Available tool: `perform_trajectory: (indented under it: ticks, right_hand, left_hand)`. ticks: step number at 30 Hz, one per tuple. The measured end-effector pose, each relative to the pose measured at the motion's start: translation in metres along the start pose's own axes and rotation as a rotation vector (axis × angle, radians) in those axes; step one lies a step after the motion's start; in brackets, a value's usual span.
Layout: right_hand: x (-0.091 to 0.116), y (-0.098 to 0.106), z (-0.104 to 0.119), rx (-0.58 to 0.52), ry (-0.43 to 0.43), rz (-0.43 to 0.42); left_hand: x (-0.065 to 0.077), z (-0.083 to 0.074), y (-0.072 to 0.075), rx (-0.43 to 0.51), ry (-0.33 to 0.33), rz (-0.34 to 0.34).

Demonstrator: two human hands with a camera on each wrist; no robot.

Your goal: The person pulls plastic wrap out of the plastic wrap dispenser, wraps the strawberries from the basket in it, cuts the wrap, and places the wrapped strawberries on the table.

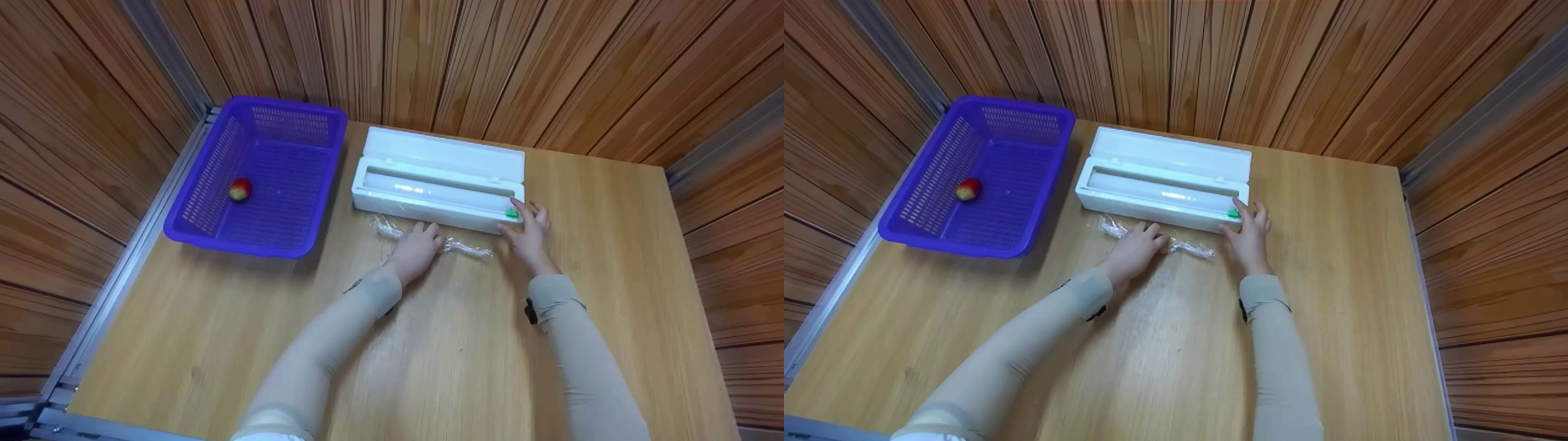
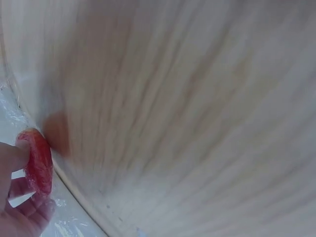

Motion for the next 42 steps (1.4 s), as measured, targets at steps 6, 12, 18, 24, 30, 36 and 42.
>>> perform_trajectory:
  ticks: [6, 12, 18, 24, 30, 36, 42]
  right_hand:
    - [-0.008, 0.008, -0.003, -0.087, -0.063, 0.055]
    - [-0.011, 0.011, -0.003, -0.148, -0.073, 0.122]
    - [-0.016, 0.016, -0.002, -0.126, -0.073, 0.157]
    - [-0.019, 0.02, -0.005, -0.12, -0.06, 0.134]
    - [-0.022, 0.018, -0.009, -0.079, -0.016, 0.095]
    - [-0.02, 0.008, -0.017, -0.101, -0.034, 0.096]
    - [-0.016, -0.001, -0.022, -0.143, -0.071, 0.104]
  left_hand:
    - [-0.002, 0.0, 0.002, 0.039, 0.015, -0.027]
    - [-0.004, 0.0, 0.005, 0.067, 0.014, -0.011]
    - [-0.008, -0.002, 0.01, 0.036, 0.012, 0.001]
    - [-0.013, -0.003, 0.017, 0.02, 0.023, -0.017]
    - [-0.022, -0.012, 0.039, 0.048, -0.035, -0.123]
    - [-0.045, -0.023, 0.059, 0.252, -0.052, -0.193]
    - [-0.072, -0.038, 0.055, 0.522, 0.017, -0.106]
Point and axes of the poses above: each hand's wrist, its own x-axis away from the middle knuckle, its own y-axis out of the back of the hand, z = x × y, the point moved 6 cm from there along -x, towards the middle knuckle, and after that the axes turned 6 degrees about z, right-handed, at the moved point
